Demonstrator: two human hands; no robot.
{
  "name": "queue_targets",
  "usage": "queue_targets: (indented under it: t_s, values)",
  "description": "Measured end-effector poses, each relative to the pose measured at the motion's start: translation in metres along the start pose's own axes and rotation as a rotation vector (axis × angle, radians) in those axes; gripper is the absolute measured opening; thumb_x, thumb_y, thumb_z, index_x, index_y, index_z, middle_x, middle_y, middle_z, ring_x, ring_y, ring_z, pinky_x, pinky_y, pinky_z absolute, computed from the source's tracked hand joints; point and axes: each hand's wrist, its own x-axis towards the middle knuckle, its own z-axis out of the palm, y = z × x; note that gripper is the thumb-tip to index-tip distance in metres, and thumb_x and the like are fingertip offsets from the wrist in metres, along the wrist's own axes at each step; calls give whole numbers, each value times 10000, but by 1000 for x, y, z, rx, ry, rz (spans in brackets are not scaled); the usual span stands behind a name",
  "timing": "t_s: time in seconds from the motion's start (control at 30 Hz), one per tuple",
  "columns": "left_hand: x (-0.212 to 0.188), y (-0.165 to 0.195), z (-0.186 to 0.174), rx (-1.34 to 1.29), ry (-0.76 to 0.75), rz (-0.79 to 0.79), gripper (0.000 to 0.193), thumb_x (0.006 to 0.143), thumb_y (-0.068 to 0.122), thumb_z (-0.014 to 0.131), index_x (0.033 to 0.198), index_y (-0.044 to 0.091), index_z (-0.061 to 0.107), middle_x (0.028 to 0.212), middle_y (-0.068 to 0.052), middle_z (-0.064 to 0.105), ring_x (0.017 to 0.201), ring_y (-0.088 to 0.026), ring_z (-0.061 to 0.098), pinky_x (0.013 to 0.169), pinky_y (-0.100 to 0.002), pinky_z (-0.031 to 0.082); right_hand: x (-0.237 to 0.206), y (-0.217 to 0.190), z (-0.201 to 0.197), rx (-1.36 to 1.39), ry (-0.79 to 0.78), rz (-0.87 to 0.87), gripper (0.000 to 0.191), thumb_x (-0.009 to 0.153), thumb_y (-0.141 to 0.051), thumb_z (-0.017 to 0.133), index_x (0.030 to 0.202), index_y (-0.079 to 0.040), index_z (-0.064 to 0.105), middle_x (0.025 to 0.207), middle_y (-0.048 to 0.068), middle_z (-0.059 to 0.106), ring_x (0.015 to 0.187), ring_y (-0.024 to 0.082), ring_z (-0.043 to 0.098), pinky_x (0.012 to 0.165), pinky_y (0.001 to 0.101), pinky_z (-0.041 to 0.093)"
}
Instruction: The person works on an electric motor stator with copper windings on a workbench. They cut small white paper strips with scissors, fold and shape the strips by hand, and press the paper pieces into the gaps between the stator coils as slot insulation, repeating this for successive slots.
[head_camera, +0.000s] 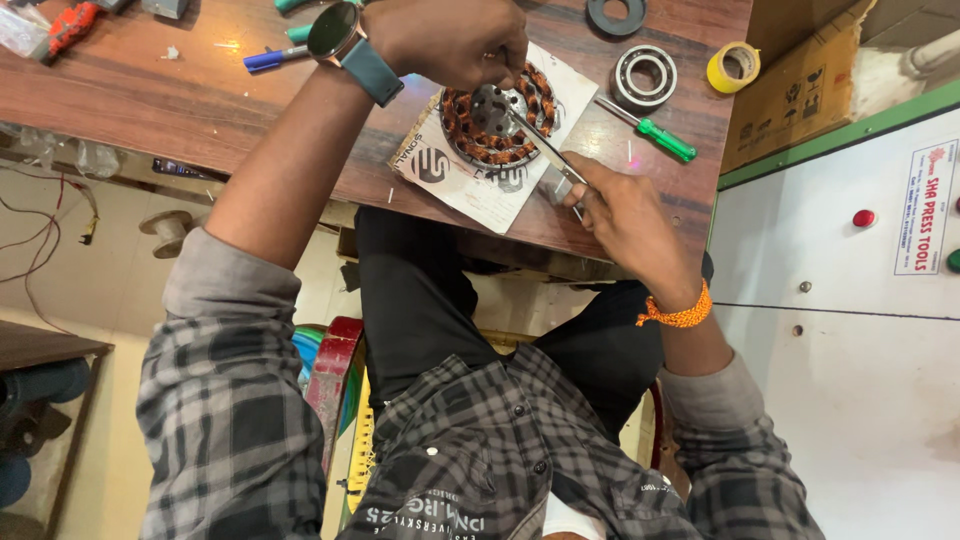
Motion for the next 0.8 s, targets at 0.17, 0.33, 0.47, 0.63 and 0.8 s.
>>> queue_targets:
  t_s: [0.17,0.33,0.47,0.63,0.8]
  values:
    - [0,2,0,53,-3,14,144,917,111,734,977,-12,780,851,-170,735,722,-312,690,680,-434,546,-4,-12,-2,-9,14,2,474,941,51,520,1405,-17,581,810,134,709,577,206,634,592,346,533]
    - [-1,2,1,112,34,77,135,908,109,739,925,-20,774,829,-178,721,737,-329,673,706,-453,534,-9,-18,-3,-99,11,-10,447,957,18,570,1397,-44,618,778,155,673,588,233,607,598,365,486]
    - [-3,1,1,120,71,95,150,903,135,748,938,-7,783,845,-169,728,745,-318,682,711,-449,539,-35,-19,-9,-8,-57,97,421,977,-78,615,1394,-133,634,750,157,651,575,242,576,572,373,493]
    - [-10,-4,-4,98,66,69,135,875,123,745,925,8,794,860,-147,744,739,-293,703,677,-416,566,-78,5,-38,-112,134,97,394,982,-133,681,1376,-142,678,852,164,652,685,250,585,654,377,502]
    - [-12,-1,-3,144,133,119,181,822,138,752,936,2,786,830,-146,735,675,-286,695,616,-407,560,-79,35,-42,-392,324,97,304,1017,-144,739,1312,-73,739,975,206,693,840,322,637,743,405,498]
